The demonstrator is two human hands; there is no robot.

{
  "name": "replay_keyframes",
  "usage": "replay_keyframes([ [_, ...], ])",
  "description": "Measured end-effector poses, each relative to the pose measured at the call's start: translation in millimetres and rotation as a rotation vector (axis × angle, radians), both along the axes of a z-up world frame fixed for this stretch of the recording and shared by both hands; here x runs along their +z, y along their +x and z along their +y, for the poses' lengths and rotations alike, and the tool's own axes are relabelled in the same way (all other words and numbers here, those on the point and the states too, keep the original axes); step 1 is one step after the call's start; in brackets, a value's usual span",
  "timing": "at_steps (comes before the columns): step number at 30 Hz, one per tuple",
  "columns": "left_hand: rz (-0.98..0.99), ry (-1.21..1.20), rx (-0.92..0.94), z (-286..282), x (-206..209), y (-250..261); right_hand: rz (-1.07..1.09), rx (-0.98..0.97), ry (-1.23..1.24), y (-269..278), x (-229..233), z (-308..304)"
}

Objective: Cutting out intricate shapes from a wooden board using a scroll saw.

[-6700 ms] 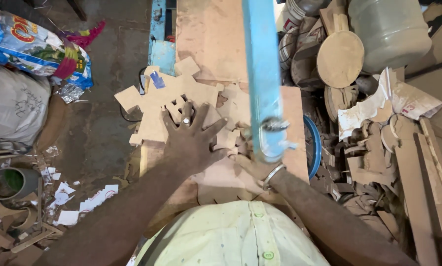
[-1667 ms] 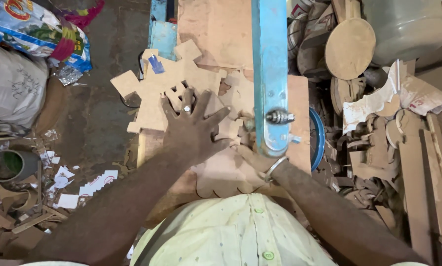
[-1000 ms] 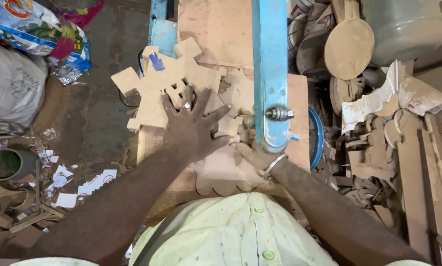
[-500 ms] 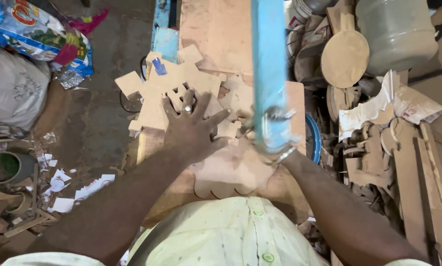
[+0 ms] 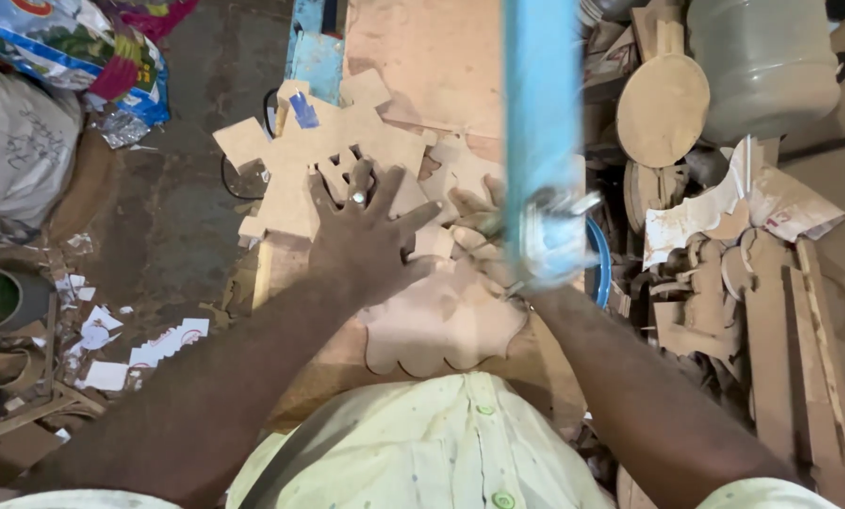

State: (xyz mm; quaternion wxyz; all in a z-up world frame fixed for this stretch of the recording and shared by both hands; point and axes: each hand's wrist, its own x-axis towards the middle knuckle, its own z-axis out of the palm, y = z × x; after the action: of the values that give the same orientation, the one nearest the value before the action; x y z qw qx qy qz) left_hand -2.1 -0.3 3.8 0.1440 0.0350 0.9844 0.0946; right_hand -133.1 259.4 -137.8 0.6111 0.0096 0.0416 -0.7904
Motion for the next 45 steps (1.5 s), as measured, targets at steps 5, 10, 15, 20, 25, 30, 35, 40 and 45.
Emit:
replay_keyframes([
  [5, 0.014, 0.012, 0.004, 0, -3, 0, 0.315, -0.191, 0.204, 12, 7, -2],
  [10, 0.049, 0.040, 0.013, 0, -5, 0, 0.820, -0.357, 0.389, 7, -17, 5],
  [15, 0.102, 0.052, 0.008, -1, -10, -2, 0.852, -0.397, 0.610, 12, -24, -1],
  [20, 0.091, 0.071, 0.006, -3, -7, -3, 1.748, -0.357, 0.918, 26, 26, -15],
  [25, 0.041, 0.111, 0.016, -5, -3, -6, 2.135, -0.100, 1.269, 29, 51, -26],
  [30, 0.013, 0.087, -0.026, -5, -9, -11, 2.332, 0.057, 1.452, 34, 64, -32],
  [35, -0.006, 0.070, -0.044, -7, -5, -11, 2.463, 0.085, 1.426, 36, 71, -33],
  [40, -0.005, 0.080, -0.054, -7, -5, -12, 2.477, 0.081, 1.465, 36, 69, -31],
  [45, -0.008, 0.065, -0.058, -8, -4, -13, 2.473, 0.006, 1.465, 38, 62, -29],
])
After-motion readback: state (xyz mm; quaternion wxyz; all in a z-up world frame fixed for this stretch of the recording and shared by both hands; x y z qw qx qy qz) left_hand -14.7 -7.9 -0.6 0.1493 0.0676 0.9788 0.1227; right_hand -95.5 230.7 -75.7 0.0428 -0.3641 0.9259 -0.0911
